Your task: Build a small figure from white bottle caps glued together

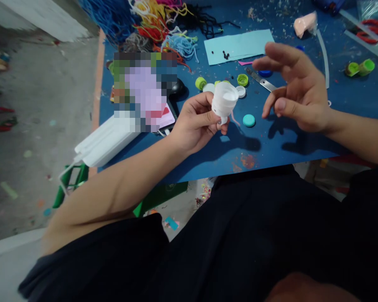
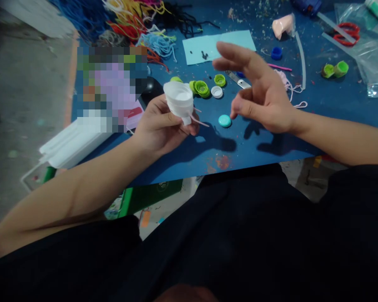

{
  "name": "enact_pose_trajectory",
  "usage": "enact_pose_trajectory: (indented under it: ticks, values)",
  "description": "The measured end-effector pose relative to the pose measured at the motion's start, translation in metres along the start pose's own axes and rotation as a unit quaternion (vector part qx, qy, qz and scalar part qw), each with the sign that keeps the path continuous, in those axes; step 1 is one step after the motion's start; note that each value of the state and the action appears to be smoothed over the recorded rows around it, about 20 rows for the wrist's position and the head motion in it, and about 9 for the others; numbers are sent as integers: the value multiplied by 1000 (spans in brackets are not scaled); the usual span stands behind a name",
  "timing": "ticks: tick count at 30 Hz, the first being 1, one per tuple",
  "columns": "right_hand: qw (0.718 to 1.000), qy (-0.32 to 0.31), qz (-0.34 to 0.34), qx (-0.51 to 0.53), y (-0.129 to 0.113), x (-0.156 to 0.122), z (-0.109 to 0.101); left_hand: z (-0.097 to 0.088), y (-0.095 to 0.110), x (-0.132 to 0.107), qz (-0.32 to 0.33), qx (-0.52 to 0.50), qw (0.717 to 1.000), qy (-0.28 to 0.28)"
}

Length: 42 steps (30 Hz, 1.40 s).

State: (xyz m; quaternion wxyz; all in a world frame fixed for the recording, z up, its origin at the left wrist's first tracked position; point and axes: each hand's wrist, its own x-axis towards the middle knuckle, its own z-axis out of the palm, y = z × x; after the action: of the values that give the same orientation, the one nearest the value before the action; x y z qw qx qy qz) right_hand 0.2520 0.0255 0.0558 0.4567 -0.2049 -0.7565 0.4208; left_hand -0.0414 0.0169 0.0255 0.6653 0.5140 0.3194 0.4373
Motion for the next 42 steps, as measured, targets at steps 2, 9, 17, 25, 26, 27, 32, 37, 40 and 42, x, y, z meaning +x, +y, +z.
enact_pose_trajectory:
  ticks: [2, 9, 17, 25, 26, 27, 32, 37, 40, 42]
  values:
    - [993, -85, 65, 58, -4, 0, 4, 0, 0, -1, -13, -1, 1000, -1]
    - [964, -145, 160, 152, -2, -2, 13, -1, -1, -1, -28, -5, 999, -18]
    - [979, 110, 125, 120, 1, 17, 5, -5, 0, -1, -17, 18, 1000, -4]
    - [920, 376, 101, 41, 4, 31, -5, -1, 3, 1, -15, 2, 1000, -8]
    - [918, 382, 101, 46, 6, 31, -7, -1, 3, 1, -16, -1, 1000, -13]
    - [919, 377, 102, 54, 7, 31, -10, -1, 2, 1, -16, -3, 1000, -19]
    - [950, 273, 77, 131, 8, 26, -23, -1, 2, 2, -6, -22, 999, -29]
    - [975, 41, 127, 179, -19, 24, -27, 6, 8, 0, -18, -33, 999, -2]
    - [969, -44, 142, 195, -40, 27, -28, 7, 9, 0, -19, -50, 999, 3]
    - [976, -29, 109, 189, -49, 30, -30, 6, 8, 1, -14, -65, 998, -17]
